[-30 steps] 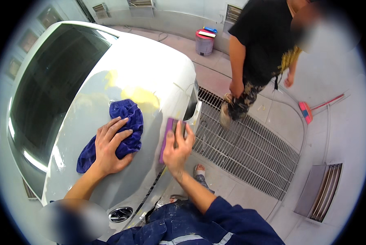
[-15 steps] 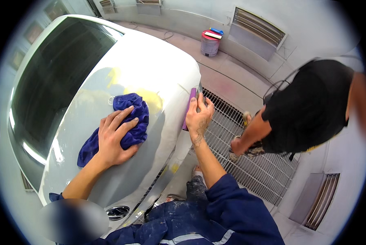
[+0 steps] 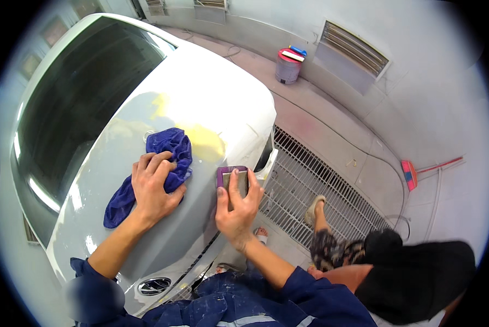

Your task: The person sands the hood of a white Volkswagen with a sanding block and wipes the surface with a purple cloth. The person works on the front and side edges of the hood, repeatedly sanding and wiping the area.

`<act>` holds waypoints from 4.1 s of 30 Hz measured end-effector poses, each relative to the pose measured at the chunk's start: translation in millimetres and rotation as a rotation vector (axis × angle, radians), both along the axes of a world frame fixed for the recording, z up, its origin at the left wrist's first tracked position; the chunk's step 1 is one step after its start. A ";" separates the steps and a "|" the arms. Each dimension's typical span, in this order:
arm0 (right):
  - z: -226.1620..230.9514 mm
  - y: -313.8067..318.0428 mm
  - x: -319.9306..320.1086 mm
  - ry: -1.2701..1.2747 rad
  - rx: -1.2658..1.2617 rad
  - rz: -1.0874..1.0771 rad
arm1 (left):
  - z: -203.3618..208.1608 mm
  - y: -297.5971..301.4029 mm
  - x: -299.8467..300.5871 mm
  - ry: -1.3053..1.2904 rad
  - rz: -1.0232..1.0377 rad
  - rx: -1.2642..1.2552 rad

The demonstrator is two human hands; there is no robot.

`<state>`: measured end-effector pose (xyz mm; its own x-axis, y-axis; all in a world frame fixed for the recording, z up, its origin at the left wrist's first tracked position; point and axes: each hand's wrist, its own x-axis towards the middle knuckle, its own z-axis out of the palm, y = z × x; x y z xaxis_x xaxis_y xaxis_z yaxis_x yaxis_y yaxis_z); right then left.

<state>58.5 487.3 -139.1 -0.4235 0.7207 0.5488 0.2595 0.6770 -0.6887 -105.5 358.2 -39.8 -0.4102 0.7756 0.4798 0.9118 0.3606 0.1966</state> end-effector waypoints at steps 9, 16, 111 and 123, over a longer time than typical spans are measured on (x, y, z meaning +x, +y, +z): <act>73.7 86.3 -45.9 -0.437 0.359 0.250 | -3.0 14.8 -17.7 -0.019 -0.149 -0.027; 68.8 169.6 -105.9 -0.450 0.504 0.273 | -9.6 20.9 2.8 -0.017 0.077 0.058; 64.8 132.9 -148.6 -0.180 0.644 1.099 | -39.1 18.8 13.0 0.079 0.624 0.068; 81.4 90.0 -179.2 -0.288 0.583 0.960 | -26.8 -8.5 42.5 0.013 0.912 0.237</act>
<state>-120.6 577.2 -57.7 -0.8226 -0.2957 0.4857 -0.4367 0.8756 -0.2065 -63.0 349.7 -66.7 -0.8045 0.0392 0.5926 0.3001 0.8879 0.3487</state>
